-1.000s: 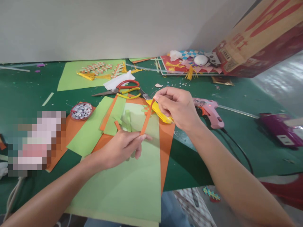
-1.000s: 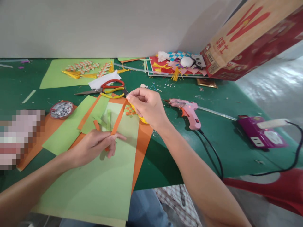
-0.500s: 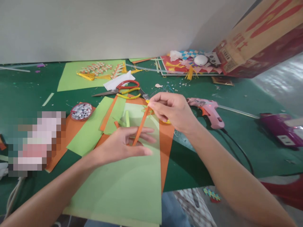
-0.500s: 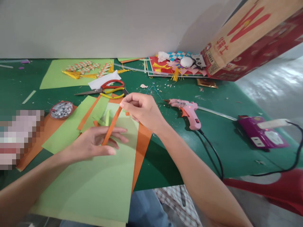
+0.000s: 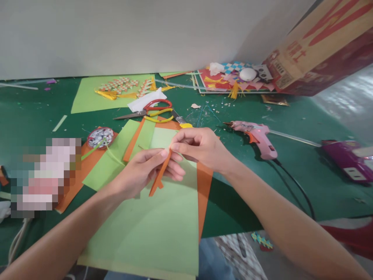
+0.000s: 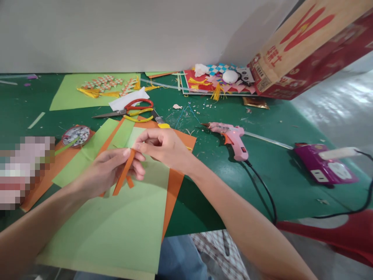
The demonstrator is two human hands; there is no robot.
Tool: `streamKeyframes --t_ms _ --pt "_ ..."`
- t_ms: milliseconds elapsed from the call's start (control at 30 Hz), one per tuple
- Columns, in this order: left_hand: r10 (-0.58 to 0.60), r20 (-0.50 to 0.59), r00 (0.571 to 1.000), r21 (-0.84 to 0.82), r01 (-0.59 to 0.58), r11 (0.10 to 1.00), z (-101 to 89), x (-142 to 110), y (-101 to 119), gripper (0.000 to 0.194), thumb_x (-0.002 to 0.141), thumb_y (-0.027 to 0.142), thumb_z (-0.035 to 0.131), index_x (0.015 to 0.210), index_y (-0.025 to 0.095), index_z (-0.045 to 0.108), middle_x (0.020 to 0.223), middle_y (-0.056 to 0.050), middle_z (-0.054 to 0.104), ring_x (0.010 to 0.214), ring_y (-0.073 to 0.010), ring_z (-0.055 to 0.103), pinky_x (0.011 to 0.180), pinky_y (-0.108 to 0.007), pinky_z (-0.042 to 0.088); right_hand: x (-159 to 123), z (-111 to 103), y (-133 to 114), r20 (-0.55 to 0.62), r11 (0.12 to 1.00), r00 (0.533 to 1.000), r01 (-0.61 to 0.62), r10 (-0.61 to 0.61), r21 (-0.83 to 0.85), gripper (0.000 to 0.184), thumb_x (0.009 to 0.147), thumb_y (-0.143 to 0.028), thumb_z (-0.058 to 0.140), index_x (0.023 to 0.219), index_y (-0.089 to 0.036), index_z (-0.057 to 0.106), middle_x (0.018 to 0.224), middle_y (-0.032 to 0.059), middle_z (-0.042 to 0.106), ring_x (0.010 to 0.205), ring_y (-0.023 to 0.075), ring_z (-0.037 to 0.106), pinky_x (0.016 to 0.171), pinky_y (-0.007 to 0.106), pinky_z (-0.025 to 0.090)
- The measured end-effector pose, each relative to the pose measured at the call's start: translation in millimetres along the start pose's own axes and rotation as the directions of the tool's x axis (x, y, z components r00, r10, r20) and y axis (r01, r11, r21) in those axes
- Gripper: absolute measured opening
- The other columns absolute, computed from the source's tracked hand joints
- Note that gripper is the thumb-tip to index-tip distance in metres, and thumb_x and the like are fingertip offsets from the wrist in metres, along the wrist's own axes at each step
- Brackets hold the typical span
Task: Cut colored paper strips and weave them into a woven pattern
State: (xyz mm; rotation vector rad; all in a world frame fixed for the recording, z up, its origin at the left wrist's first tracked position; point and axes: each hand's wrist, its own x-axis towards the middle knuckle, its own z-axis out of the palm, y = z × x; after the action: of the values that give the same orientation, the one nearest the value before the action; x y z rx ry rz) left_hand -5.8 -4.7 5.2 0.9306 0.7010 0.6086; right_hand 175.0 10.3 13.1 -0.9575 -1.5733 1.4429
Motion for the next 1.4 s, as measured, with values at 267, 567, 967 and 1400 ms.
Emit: streamKeyframes --t_ms 267,567,967,1400 --pt "-0.009 -0.013 1.000 -0.057 0.008 0.998 1.4 0.4 2.2 0.027 0.083 0.040 0.068 0.084 0.013 0.069 0.069 -0.004 0.071 0.063 -0.0131 0.067 0.065 -0.024 0.055 -0.7 -2.6 3.9 -0.045 0.998 0.999 0.007 -0.004 0.060 0.023 0.082 -0.038 0.065 0.080 -0.014 0.065 0.044 -0.0088 0.036 0.039 0.0047 0.029 0.037 0.022 0.020" --pt "0.009 0.012 1.000 -0.073 -0.008 0.997 0.6 0.4 2.5 0.024 0.085 0.038 0.065 0.085 0.014 0.068 0.069 -0.002 0.070 0.063 -0.0125 0.065 0.066 -0.025 0.054 -0.4 -1.2 0.5 -0.032 0.999 0.999 0.041 -0.041 0.003 0.020 0.080 -0.033 0.068 0.075 -0.014 0.064 0.047 -0.0075 0.042 0.040 0.0040 0.032 0.038 0.022 0.022" --pt "0.012 -0.034 0.999 0.266 -0.003 0.964 0.1 -2.0 3.0 0.044 0.089 0.054 0.051 0.090 0.013 0.067 0.080 -0.009 0.073 0.076 -0.0188 0.069 0.071 -0.028 0.053 -0.2 0.2 0.8 0.021 0.999 1.000 0.002 -0.002 0.034 0.020 0.078 -0.030 0.066 0.069 -0.017 0.054 0.048 -0.0073 0.046 0.039 0.0041 0.034 0.038 0.021 0.024" --pt "0.772 -0.238 0.589 0.889 0.452 -0.071 -32.6 -61.7 25.9 0.019 0.090 0.027 0.046 0.080 0.021 0.061 0.080 -0.008 0.070 0.078 -0.0260 0.063 0.063 -0.034 0.043 1.3 3.1 2.2 -0.140 0.984 0.990 -0.002 0.027 0.176 0.011 0.070 -0.020 0.056 0.063 -0.019 0.049 0.041 -0.0110 0.036 0.037 0.0030 0.028 0.038 0.020 0.024"
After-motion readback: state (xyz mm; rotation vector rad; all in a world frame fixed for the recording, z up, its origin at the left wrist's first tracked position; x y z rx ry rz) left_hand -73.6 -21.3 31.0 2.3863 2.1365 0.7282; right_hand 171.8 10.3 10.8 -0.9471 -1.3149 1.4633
